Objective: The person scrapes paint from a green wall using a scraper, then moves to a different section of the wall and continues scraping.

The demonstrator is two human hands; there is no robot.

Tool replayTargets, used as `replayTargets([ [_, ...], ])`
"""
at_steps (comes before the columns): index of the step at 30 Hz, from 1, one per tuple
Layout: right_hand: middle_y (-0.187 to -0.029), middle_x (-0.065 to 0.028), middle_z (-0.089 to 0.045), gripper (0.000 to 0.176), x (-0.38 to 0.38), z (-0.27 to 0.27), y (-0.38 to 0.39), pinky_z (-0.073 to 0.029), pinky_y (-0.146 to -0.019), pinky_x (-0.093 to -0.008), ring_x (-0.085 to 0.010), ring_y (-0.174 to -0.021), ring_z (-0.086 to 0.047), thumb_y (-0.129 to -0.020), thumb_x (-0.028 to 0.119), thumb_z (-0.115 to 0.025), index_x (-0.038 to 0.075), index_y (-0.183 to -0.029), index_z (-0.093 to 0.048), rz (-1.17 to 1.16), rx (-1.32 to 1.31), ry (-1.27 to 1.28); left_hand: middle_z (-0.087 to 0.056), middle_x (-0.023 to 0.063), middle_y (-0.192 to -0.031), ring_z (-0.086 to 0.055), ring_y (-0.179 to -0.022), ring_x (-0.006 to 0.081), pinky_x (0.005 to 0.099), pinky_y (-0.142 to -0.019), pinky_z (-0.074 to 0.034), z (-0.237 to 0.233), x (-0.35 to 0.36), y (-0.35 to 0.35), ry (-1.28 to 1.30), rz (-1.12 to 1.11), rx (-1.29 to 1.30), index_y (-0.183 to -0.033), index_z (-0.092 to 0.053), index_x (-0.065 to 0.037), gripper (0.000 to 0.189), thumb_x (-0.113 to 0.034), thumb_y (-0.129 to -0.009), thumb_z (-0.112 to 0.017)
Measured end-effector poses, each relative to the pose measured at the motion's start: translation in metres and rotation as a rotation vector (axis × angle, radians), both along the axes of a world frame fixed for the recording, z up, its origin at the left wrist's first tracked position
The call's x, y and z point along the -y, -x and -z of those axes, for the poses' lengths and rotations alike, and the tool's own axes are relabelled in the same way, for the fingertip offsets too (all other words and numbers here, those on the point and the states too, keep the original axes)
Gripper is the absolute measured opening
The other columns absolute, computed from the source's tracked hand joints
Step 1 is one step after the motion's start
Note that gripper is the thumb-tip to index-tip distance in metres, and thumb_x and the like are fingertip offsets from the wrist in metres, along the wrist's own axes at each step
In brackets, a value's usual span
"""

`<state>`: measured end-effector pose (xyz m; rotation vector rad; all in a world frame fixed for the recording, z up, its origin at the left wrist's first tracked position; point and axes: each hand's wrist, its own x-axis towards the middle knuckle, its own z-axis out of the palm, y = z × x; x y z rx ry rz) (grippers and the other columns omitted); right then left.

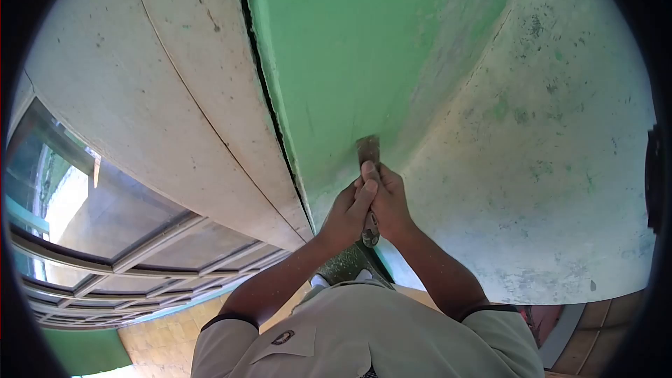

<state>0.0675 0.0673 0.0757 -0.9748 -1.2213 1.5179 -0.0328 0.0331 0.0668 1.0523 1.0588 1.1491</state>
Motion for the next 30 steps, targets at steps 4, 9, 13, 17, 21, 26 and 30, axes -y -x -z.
replayTargets([
  [4, -0.068, 0.0015, -0.052, 0.035, 0.02, 0.015, -0.019, -0.041, -0.056, -0.023, -0.0061, -0.063, -0.048, -0.095, 0.032, -0.048, 0.003, -0.077, -0.054, 0.02, 0.011, 0.01, -0.057, 0.0082, -0.091, -0.054, -0.086, 0.0107, 0.0249, -0.076, -0.044, 0.019, 0.024, -0.017, 0.059, 0.054, 0.033, -0.111, -0.05, 0.005, 0.053, -0.045, -0.095, -0.041],
  [9, -0.07, -0.0003, -0.053, 0.033, 0.04, 0.064, -0.023, -0.041, -0.056, -0.0228, -0.0083, -0.061, -0.05, -0.095, 0.032, -0.048, 0.005, -0.078, -0.053, -0.046, 0.124, 0.082, -0.057, 0.0095, -0.093, -0.055, -0.086, 0.0119, 0.0247, -0.076, -0.044, 0.069, 0.045, -0.023, 0.162, 0.026, 0.022, -0.112, -0.05, 0.004, 0.052, -0.044, -0.096, -0.039],
  [13, -0.065, 0.0009, -0.052, 0.033, -0.007, -0.025, 0.012, -0.041, -0.055, -0.0233, -0.0071, -0.061, -0.049, -0.095, 0.032, -0.049, 0.003, -0.079, -0.053, -0.013, 0.094, -0.186, -0.056, 0.0094, -0.094, -0.053, -0.088, 0.0121, 0.0254, -0.078, -0.043, -0.026, -0.003, 0.019, 0.074, 0.057, -0.032, -0.111, -0.05, 0.003, 0.051, -0.045, -0.096, -0.038],
  [17, -0.068, 0.0004, -0.052, 0.035, 0.003, -0.035, -0.004, -0.039, -0.055, -0.0231, -0.0062, -0.063, -0.045, -0.094, 0.034, -0.052, 0.003, -0.077, -0.054, -0.019, 0.027, -0.058, -0.056, 0.0085, -0.096, -0.052, -0.091, 0.0125, 0.0257, -0.079, -0.043, -0.032, 0.008, -0.004, -0.022, 0.04, 0.058, -0.112, -0.049, 0.004, 0.052, -0.045, -0.096, -0.04],
  [21, -0.069, 0.0008, -0.052, 0.035, 0.035, 0.03, -0.022, -0.04, -0.056, -0.0245, -0.0066, -0.063, -0.046, -0.093, 0.034, -0.052, 0.003, -0.077, -0.054, -0.013, 0.043, 0.098, -0.056, 0.008, -0.099, -0.052, -0.093, 0.0135, 0.0259, -0.082, -0.042, 0.027, 0.038, -0.02, 0.095, 0.023, 0.095, -0.113, -0.048, 0.004, 0.053, -0.046, -0.096, -0.04],
  [26, -0.071, -0.0006, -0.053, 0.036, 0.025, 0.045, -0.008, -0.042, -0.057, -0.0231, -0.0084, -0.061, -0.05, -0.094, 0.037, -0.051, 0.004, -0.08, -0.052, -0.009, 0.149, 0.061, -0.056, 0.0076, -0.094, -0.052, -0.088, 0.0119, 0.0244, -0.079, -0.043, 0.025, 0.023, -0.001, 0.201, 0.003, 0.041, -0.111, -0.049, 0.004, 0.054, -0.047, -0.095, -0.04],
  [30, -0.07, -0.0006, -0.053, 0.038, 0.009, 0.019, 0.004, -0.04, -0.054, -0.0216, -0.0076, -0.057, -0.048, -0.093, 0.039, -0.052, 0.004, -0.078, -0.053, -0.072, -0.074, 0.249, -0.056, 0.0067, -0.091, -0.053, -0.084, 0.0102, 0.0227, -0.075, -0.044, 0.007, 0.009, 0.015, 0.355, 0.17, -0.027, -0.111, -0.049, 0.004, 0.054, -0.047, -0.095, -0.041],
])
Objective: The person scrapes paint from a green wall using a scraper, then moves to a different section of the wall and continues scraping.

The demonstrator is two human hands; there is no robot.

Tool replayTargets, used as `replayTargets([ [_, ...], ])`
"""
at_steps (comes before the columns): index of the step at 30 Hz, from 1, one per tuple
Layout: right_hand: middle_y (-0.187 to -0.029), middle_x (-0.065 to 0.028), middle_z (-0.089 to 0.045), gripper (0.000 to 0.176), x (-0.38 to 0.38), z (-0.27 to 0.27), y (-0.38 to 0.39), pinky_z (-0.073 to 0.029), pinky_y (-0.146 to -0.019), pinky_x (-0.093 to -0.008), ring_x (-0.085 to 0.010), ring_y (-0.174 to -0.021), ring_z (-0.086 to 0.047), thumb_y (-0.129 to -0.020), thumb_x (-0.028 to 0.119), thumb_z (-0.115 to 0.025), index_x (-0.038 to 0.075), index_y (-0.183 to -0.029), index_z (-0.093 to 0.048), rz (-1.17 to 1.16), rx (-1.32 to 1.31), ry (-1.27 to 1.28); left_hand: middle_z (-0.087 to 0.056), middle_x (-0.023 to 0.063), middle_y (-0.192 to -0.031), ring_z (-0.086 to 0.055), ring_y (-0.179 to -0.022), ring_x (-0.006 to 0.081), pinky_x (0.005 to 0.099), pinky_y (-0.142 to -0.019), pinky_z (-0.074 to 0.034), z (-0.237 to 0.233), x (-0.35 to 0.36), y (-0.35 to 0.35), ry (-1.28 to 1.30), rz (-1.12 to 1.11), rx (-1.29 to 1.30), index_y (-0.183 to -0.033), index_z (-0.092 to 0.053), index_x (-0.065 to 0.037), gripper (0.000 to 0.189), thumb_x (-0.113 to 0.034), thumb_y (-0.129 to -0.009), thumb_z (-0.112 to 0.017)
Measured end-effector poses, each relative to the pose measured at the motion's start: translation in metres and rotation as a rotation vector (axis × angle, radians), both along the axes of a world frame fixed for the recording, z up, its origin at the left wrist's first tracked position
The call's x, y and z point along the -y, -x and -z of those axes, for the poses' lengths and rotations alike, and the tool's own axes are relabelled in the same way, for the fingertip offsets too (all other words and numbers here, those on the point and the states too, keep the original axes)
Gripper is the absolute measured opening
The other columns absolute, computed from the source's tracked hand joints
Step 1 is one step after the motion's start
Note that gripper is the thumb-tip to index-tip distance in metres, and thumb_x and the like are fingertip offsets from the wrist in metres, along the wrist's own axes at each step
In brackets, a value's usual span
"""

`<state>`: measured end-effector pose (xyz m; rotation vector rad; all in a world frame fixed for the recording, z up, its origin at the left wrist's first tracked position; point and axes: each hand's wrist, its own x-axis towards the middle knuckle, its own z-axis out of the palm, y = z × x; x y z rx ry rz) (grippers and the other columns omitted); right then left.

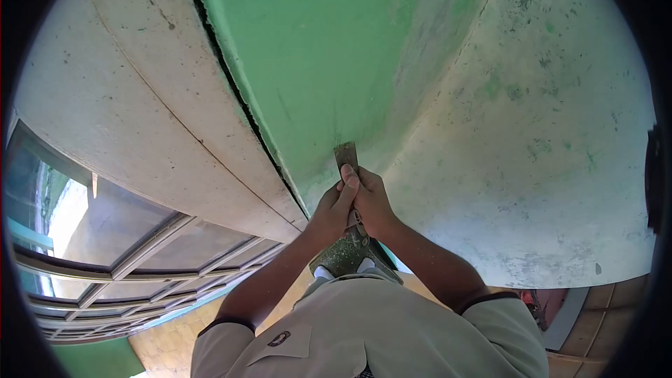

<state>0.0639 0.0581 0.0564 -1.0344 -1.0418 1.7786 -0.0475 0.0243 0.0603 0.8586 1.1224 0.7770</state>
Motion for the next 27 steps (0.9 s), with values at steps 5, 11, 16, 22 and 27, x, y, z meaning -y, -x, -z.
replayTargets([
  [5, -0.068, -0.0002, -0.053, 0.038, 0.014, 0.014, -0.013, -0.04, -0.054, -0.0214, -0.0065, -0.058, -0.048, -0.093, 0.039, -0.052, 0.005, -0.077, -0.053, 0.035, 0.032, -0.148, -0.055, 0.0082, -0.098, -0.052, -0.091, 0.0117, 0.0239, -0.08, -0.043, 0.015, 0.018, -0.019, -0.226, -0.126, 0.049, -0.115, -0.047, 0.005, 0.054, -0.045, -0.095, -0.041],
  [11, -0.069, 0.0027, -0.051, 0.035, 0.014, 0.04, -0.007, -0.04, -0.059, -0.0237, -0.0061, -0.065, -0.046, -0.094, 0.036, -0.051, 0.004, -0.079, -0.054, 0.046, 0.214, -0.211, -0.055, 0.0101, -0.105, -0.051, -0.097, 0.0129, 0.025, -0.084, -0.041, 0.035, 0.022, -0.019, -0.292, -0.229, -0.037, -0.12, -0.045, 0.006, 0.056, -0.045, -0.096, -0.041],
  [16, -0.069, 0.0023, -0.05, 0.034, -0.012, -0.016, 0.006, -0.039, -0.057, -0.0217, -0.0056, -0.064, -0.046, -0.094, 0.034, -0.051, 0.004, -0.079, -0.053, 0.049, -0.004, -0.32, -0.056, 0.0077, -0.094, -0.051, -0.087, 0.0109, 0.0247, -0.076, -0.043, -0.02, -0.005, -0.002, -0.357, -0.13, -0.027, -0.112, -0.049, 0.004, 0.054, -0.046, -0.095, -0.04],
  [22, -0.068, -0.0004, -0.053, 0.038, 0.038, 0.039, -0.016, -0.039, -0.054, -0.0243, -0.0064, -0.063, -0.046, -0.093, 0.034, -0.052, 0.001, -0.076, -0.054, 0.087, 0.095, -0.169, -0.054, 0.0065, -0.093, -0.049, -0.085, 0.012, 0.0265, -0.075, -0.043, 0.052, 0.041, -0.025, -0.304, -0.164, -0.002, -0.111, -0.048, 0.003, 0.051, -0.044, -0.096, -0.038],
  [27, -0.071, 0.0018, -0.051, 0.033, 0.014, 0.031, -0.002, -0.04, -0.058, -0.0229, -0.006, -0.066, -0.047, -0.093, 0.036, -0.053, 0.006, -0.079, -0.053, 0.045, 0.21, -0.188, -0.058, 0.0114, -0.089, -0.054, -0.078, 0.0151, 0.0287, -0.068, -0.044, 0.042, 0.02, -0.008, -0.29, -0.161, -0.144, -0.109, -0.049, 0.005, 0.058, -0.05, -0.094, -0.039],
])
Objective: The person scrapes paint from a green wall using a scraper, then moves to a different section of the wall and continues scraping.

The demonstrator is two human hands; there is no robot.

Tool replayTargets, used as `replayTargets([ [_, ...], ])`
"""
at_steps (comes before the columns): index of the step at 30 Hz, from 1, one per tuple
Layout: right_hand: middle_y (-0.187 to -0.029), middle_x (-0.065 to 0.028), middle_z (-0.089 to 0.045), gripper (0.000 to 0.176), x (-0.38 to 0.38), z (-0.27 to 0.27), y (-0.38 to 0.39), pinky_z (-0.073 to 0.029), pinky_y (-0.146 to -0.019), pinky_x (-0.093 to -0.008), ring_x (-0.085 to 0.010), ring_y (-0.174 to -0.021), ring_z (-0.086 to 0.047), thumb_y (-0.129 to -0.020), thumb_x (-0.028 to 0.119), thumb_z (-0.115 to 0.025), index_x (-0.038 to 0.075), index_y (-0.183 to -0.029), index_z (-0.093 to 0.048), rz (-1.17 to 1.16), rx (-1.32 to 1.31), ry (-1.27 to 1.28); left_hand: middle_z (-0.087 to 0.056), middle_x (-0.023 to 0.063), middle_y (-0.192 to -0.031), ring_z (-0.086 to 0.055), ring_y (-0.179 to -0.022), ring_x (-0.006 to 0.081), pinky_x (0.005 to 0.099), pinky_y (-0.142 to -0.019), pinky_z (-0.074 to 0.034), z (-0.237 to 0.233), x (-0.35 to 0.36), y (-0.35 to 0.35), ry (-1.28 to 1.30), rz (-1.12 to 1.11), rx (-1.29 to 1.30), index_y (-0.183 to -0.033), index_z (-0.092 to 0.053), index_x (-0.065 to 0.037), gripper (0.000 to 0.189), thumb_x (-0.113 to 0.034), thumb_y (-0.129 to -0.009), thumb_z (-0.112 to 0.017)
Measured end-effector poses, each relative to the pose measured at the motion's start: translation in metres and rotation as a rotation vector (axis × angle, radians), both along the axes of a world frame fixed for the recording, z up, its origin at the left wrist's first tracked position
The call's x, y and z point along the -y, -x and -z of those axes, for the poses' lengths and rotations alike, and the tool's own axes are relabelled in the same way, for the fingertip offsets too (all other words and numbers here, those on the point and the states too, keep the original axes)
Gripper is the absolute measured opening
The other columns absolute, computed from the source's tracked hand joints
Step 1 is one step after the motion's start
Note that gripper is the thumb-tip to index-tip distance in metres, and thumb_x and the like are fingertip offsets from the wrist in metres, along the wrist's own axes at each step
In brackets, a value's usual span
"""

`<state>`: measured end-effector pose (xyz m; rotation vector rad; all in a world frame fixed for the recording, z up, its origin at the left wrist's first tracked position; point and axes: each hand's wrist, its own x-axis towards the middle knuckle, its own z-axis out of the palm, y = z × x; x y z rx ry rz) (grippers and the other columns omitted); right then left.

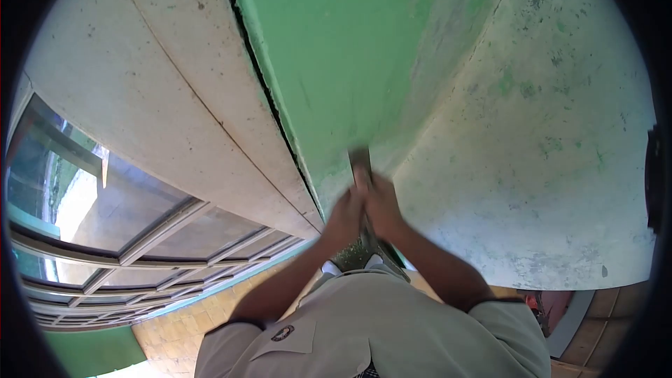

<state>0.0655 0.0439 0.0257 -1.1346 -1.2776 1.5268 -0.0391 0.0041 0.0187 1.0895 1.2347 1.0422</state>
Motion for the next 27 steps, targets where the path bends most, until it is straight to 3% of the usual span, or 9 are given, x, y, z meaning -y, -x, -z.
replayTargets([
  [2, -0.07, 0.0006, -0.052, 0.036, -0.015, -0.038, 0.014, -0.04, -0.057, -0.0234, -0.0064, -0.065, -0.047, -0.093, 0.036, -0.052, 0.003, -0.078, -0.053, 0.022, -0.121, -0.055, -0.056, 0.007, -0.081, -0.051, -0.073, 0.0111, 0.027, -0.065, -0.044, -0.055, -0.033, 0.024, 0.002, 0.08, 0.002, -0.098, -0.053, 0.004, 0.056, -0.051, -0.093, -0.042],
  [5, -0.07, -0.0004, -0.053, 0.038, -0.021, -0.051, 0.014, -0.04, -0.057, -0.024, -0.0069, -0.065, -0.047, -0.094, 0.036, -0.051, 0.002, -0.078, -0.053, 0.021, -0.254, -0.111, -0.055, 0.0061, -0.081, -0.051, -0.075, 0.0109, 0.0261, -0.068, -0.043, -0.065, -0.026, 0.011, -0.098, 0.04, -0.001, -0.099, -0.053, 0.003, 0.053, -0.048, -0.095, -0.041],
  [11, -0.071, -0.0003, -0.053, 0.035, 0.021, -0.002, -0.014, -0.041, -0.059, -0.0246, -0.0074, -0.067, -0.048, -0.094, 0.034, -0.051, 0.001, -0.082, -0.055, 0.038, -0.077, 0.077, -0.056, 0.0065, -0.086, -0.051, -0.08, 0.0117, 0.0259, -0.073, -0.043, 0.007, 0.014, -0.02, -0.093, 0.012, 0.148, -0.104, -0.052, 0.003, 0.051, -0.045, -0.096, -0.04],
  [13, -0.07, -0.0008, -0.053, 0.035, 0.027, 0.015, -0.014, -0.041, -0.06, -0.0248, -0.0074, -0.068, -0.048, -0.094, 0.034, -0.051, 0.001, -0.082, -0.056, 0.023, -0.078, 0.096, -0.056, 0.005, -0.081, -0.052, -0.074, 0.0109, 0.0255, -0.066, -0.044, 0.02, 0.025, -0.028, -0.076, -0.088, 0.167, -0.102, -0.052, 0.002, 0.053, -0.049, -0.095, -0.039],
  [16, -0.07, 0.0014, -0.051, 0.035, 0.005, -0.002, -0.001, -0.041, -0.059, -0.0228, -0.0062, -0.066, -0.048, -0.094, 0.037, -0.052, 0.006, -0.078, -0.053, 0.017, 0.064, -0.004, -0.055, 0.0035, -0.074, -0.052, -0.065, 0.0095, 0.024, -0.056, -0.043, -0.009, -0.006, 0.004, 0.107, 0.015, 0.07, -0.101, -0.052, 0.001, 0.057, -0.053, -0.093, -0.038],
  [17, -0.07, 0.0013, -0.051, 0.035, 0.002, -0.018, 0.003, -0.041, -0.059, -0.0227, -0.0063, -0.065, -0.048, -0.093, 0.038, -0.052, 0.006, -0.078, -0.053, -0.028, -0.072, 0.116, -0.053, 0.0023, -0.069, -0.051, -0.06, 0.0085, 0.0228, -0.048, -0.041, -0.021, -0.017, 0.019, 0.231, 0.188, 0.123, -0.103, -0.051, 0.001, 0.059, -0.056, -0.092, -0.038],
  [20, -0.068, 0.001, -0.051, 0.037, -0.005, -0.025, 0.007, -0.041, -0.058, -0.0226, -0.0063, -0.064, -0.049, -0.093, 0.039, -0.052, 0.006, -0.077, -0.052, -0.038, -0.212, 0.17, -0.051, 0.0018, -0.071, -0.05, -0.057, 0.0077, 0.0216, -0.046, -0.039, -0.034, -0.012, 0.009, 0.165, 0.133, 0.124, -0.104, -0.051, 0.0, 0.058, -0.055, -0.093, -0.038],
  [25, -0.068, 0.0012, -0.051, 0.037, 0.013, 0.005, -0.009, -0.041, -0.057, -0.0233, -0.0064, -0.064, -0.049, -0.093, 0.038, -0.052, 0.004, -0.077, -0.053, 0.03, -0.089, -0.03, -0.055, 0.0056, -0.088, -0.053, -0.078, 0.0101, 0.023, -0.067, -0.044, -0.011, 0.011, -0.011, -0.005, 0.027, 0.17, -0.11, -0.05, 0.002, 0.056, -0.051, -0.094, -0.04],
  [27, -0.069, 0.0016, -0.051, 0.036, 0.027, 0.013, -0.017, -0.04, -0.058, -0.0238, -0.0066, -0.063, -0.047, -0.094, 0.035, -0.05, 0.003, -0.079, -0.054, 0.006, 0.021, 0.015, -0.055, 0.0066, -0.093, -0.051, -0.09, 0.0115, 0.0251, -0.08, -0.042, 0.004, 0.023, -0.017, 0.114, 0.052, 0.236, -0.11, -0.05, 0.003, 0.057, -0.05, -0.094, -0.04],
])
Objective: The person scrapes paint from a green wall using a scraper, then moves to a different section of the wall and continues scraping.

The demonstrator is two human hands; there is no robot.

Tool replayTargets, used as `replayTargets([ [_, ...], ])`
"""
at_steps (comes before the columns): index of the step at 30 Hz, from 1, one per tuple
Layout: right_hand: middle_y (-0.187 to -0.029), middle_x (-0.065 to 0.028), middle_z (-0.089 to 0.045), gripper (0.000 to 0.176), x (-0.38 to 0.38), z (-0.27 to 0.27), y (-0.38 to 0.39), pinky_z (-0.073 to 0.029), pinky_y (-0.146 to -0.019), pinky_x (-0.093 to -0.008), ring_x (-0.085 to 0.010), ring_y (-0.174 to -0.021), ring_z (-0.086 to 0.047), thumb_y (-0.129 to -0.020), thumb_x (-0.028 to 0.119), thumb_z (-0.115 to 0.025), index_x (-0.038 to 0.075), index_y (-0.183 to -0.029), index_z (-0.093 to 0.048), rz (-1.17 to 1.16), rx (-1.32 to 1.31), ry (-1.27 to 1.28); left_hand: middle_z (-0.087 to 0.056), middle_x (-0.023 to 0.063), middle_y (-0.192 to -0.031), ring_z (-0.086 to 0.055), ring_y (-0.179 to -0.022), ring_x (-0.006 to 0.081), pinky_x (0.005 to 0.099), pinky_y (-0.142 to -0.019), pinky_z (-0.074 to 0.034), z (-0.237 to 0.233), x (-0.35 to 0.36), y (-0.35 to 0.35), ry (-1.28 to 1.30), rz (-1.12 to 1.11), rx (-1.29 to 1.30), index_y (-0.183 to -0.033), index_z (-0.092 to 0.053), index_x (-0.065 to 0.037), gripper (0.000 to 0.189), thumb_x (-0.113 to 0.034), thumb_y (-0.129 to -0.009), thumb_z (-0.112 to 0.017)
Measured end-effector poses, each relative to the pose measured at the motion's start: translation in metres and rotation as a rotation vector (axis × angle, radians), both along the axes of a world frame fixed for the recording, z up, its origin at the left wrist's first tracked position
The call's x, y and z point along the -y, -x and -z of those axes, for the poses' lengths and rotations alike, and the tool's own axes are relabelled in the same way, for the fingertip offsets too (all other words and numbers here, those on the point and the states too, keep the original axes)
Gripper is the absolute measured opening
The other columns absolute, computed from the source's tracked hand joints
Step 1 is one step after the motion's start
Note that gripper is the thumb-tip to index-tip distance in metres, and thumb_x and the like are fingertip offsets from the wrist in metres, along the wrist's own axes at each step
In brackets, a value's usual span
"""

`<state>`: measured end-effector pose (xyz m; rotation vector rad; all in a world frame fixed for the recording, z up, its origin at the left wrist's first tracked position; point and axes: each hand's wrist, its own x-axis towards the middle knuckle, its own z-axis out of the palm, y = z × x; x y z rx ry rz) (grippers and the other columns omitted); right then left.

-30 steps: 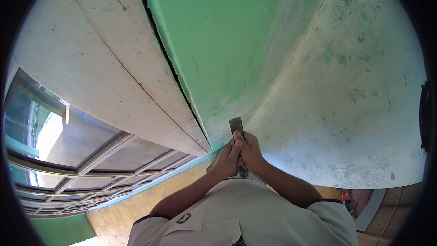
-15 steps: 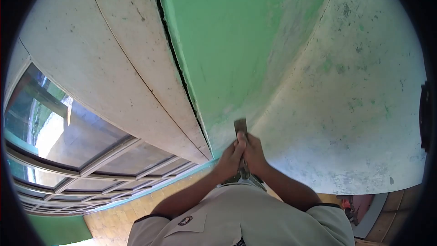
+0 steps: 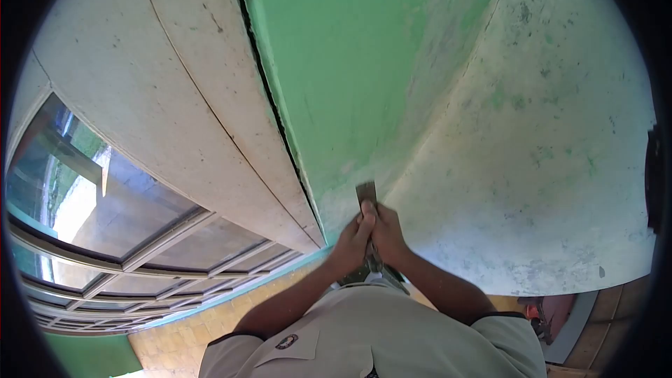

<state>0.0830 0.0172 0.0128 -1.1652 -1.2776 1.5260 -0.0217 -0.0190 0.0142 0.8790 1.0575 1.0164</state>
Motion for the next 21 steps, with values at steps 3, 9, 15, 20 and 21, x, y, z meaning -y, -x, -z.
replayTargets([
  [3, -0.069, 0.002, -0.05, 0.034, -0.013, 0.008, 0.009, -0.039, -0.057, -0.0243, -0.0068, -0.063, -0.046, -0.095, 0.032, -0.049, 0.003, -0.08, -0.055, 0.027, -0.019, -0.026, -0.055, 0.0084, -0.092, -0.052, -0.09, 0.0121, 0.0269, -0.08, -0.043, 0.017, -0.011, -0.003, -0.208, -0.168, -0.186, -0.109, -0.05, 0.005, 0.057, -0.049, -0.094, -0.039],
  [9, -0.065, -0.0006, -0.05, 0.038, -0.047, -0.101, 0.031, -0.039, -0.052, -0.027, -0.0076, -0.061, -0.044, -0.094, 0.033, -0.05, -0.001, -0.075, -0.051, 0.024, -0.227, -0.188, -0.053, 0.0039, -0.078, -0.049, -0.07, 0.0087, 0.0233, -0.061, -0.041, -0.091, -0.053, 0.027, -0.297, -0.03, -0.124, -0.097, -0.052, 0.001, 0.051, -0.049, -0.095, -0.04],
  [15, -0.067, -0.0006, -0.051, 0.037, 0.005, -0.009, -0.005, -0.04, -0.059, -0.0251, -0.0074, -0.067, -0.046, -0.093, 0.034, -0.051, 0.0, -0.079, -0.054, 0.055, -0.096, 0.069, -0.056, 0.0107, -0.102, -0.049, -0.096, 0.013, 0.0272, -0.085, -0.041, -0.002, 0.0, -0.009, -0.036, -0.034, 0.014, -0.115, -0.05, 0.004, 0.057, -0.048, -0.095, -0.04],
  [20, -0.066, -0.0015, -0.05, 0.037, -0.03, -0.024, 0.02, -0.04, -0.055, -0.026, -0.0087, -0.064, -0.046, -0.094, 0.035, -0.05, 0.001, -0.078, -0.052, 0.033, 0.007, -0.165, -0.058, 0.009, -0.085, -0.057, -0.076, 0.0132, 0.026, -0.064, -0.046, -0.011, -0.027, 0.017, -0.135, -0.059, -0.206, -0.107, -0.051, 0.003, 0.058, -0.051, -0.094, -0.038],
  [21, -0.065, -0.0014, -0.049, 0.037, -0.047, -0.055, 0.031, -0.04, -0.053, -0.0262, -0.0088, -0.062, -0.046, -0.094, 0.035, -0.049, 0.002, -0.077, -0.051, 0.032, 0.001, -0.288, -0.058, 0.007, -0.075, -0.058, -0.062, 0.0125, 0.0247, -0.053, -0.046, -0.048, -0.046, 0.035, -0.092, 0.039, -0.211, -0.103, -0.052, 0.002, 0.057, -0.052, -0.094, -0.037],
])
